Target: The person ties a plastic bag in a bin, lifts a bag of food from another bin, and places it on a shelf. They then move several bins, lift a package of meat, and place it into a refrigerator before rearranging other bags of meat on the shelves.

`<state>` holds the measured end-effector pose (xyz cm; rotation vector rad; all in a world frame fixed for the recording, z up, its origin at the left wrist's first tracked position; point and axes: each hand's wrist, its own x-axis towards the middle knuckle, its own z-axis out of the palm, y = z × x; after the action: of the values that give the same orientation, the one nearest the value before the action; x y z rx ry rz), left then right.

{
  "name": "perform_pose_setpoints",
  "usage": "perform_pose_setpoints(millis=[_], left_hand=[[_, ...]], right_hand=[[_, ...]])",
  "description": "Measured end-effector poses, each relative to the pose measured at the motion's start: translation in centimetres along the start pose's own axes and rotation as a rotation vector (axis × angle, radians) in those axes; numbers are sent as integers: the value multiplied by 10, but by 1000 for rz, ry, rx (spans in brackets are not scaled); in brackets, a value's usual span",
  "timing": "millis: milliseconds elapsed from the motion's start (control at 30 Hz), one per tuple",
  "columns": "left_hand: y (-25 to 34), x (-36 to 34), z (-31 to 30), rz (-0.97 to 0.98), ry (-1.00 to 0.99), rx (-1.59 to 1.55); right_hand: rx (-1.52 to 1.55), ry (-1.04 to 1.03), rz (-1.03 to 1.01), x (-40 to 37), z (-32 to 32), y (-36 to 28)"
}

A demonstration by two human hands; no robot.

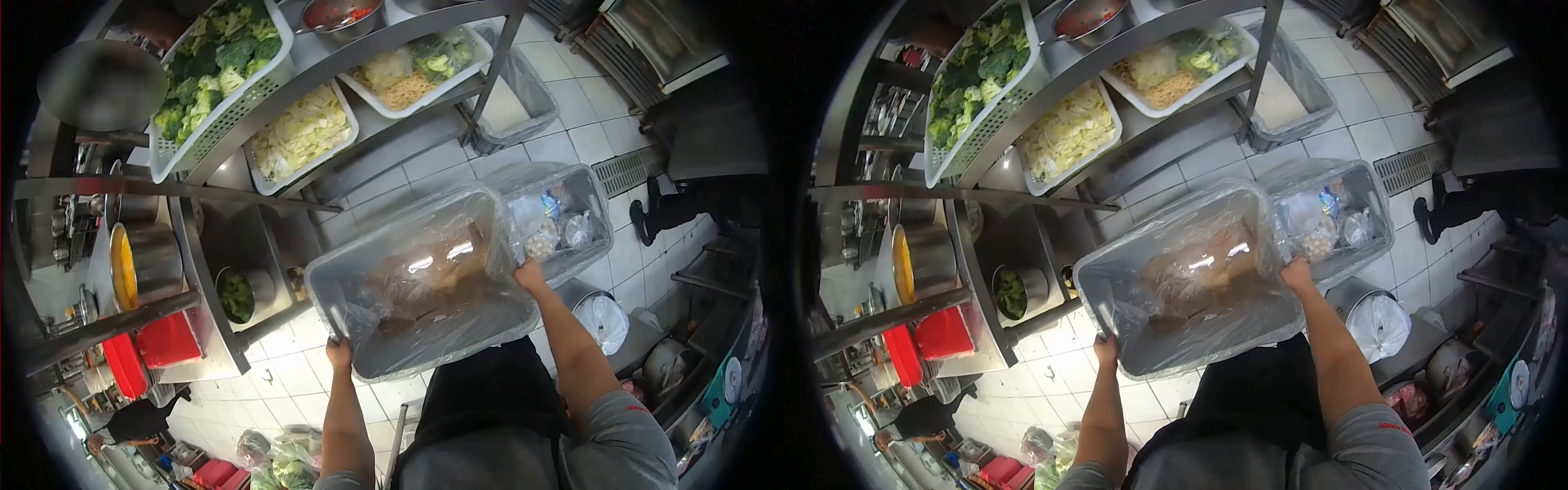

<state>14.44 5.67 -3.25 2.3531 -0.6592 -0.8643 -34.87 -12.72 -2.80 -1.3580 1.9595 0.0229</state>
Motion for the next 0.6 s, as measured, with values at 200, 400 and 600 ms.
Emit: perform_pose_setpoints(millis=[200,400,600], left_hand=[[5,9,-4,-212,-92,35],[8,1,-12,-223,51,-197],[78,-71,-8,-270,125,-159]], right_hand=[[194,-13,-54,12,18,23],[269,-151,-115,7,-26,-3],[297,-108,-164,-1,-85,7]])
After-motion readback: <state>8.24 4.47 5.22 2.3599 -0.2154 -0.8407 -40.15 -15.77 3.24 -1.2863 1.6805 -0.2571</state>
